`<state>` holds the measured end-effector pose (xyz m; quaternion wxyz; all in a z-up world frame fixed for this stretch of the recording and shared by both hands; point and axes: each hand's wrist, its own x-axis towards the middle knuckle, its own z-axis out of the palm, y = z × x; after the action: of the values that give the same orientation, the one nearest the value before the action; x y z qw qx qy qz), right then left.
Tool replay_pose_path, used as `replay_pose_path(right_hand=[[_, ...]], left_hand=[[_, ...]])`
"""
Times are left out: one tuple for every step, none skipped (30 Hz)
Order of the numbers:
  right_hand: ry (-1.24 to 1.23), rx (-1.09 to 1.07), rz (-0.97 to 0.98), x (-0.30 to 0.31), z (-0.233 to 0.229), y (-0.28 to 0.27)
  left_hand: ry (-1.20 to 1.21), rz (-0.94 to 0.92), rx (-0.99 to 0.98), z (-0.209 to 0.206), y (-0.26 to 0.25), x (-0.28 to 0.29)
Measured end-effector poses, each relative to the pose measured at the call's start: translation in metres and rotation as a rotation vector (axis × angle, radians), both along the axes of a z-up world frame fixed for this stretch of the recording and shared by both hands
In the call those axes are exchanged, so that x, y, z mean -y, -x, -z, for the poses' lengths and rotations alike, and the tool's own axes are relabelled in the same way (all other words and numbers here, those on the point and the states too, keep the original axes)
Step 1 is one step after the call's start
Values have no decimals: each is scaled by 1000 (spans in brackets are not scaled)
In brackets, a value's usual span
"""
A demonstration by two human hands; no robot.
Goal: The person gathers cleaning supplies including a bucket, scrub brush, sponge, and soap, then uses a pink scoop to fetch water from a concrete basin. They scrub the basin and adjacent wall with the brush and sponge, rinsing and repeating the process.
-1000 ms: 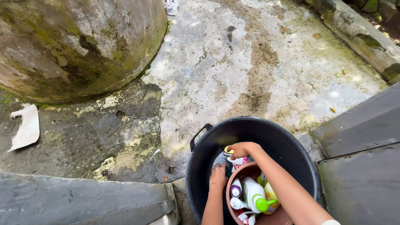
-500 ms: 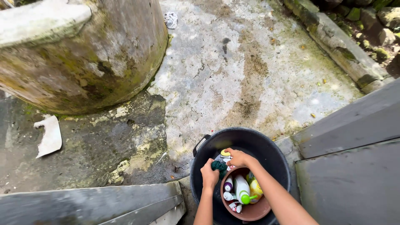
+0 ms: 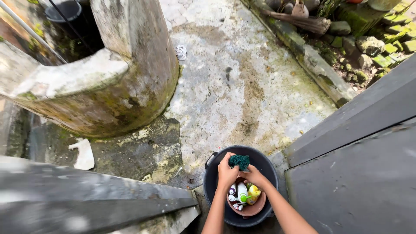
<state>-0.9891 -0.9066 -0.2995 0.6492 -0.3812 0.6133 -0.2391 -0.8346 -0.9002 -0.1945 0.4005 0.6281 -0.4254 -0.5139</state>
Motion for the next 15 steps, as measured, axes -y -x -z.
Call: replay_pose_path(right_hand=[[8, 1, 1, -4, -43, -3], [7, 11, 79, -8, -86, -6], [5, 21, 156, -13, -129, -9], [18, 24, 154, -9, -130, -4], [43, 70, 236, -5, -131, 1], [66, 119, 320, -1, -131, 5], [78, 125, 319, 2, -152, 8], [60, 145, 314, 1, -171, 12], [42, 165, 309, 1, -188, 16], [50, 168, 310, -3, -232, 7], [68, 222, 357, -7, -273, -1], [83, 276, 406, -13, -312, -8], [87, 280, 409, -9, -335, -10], [118, 379, 412, -10, -355, -11], [150, 478, 415, -10, -373, -11]], left_hand=[[8, 1, 1, -29, 1, 0], [33, -17, -40, -59, 2, -1], [58, -36, -81, -89, 3, -2], [72, -37, -79, -101, 2, 2], [124, -59, -169, -112, 2, 7], [176, -76, -257, -122, 2, 11], [190, -74, -254, -155, 1, 10], [225, -103, -323, -185, 0, 5], [261, -130, -392, -215, -1, 1], [269, -127, -391, -243, -4, -3], [273, -145, -358, -269, -6, -7], [273, -162, -324, -292, -8, -13], [277, -158, -322, -295, -12, -8], [210, -168, -254, -295, -15, -6], [144, -178, -186, -293, -17, -4]])
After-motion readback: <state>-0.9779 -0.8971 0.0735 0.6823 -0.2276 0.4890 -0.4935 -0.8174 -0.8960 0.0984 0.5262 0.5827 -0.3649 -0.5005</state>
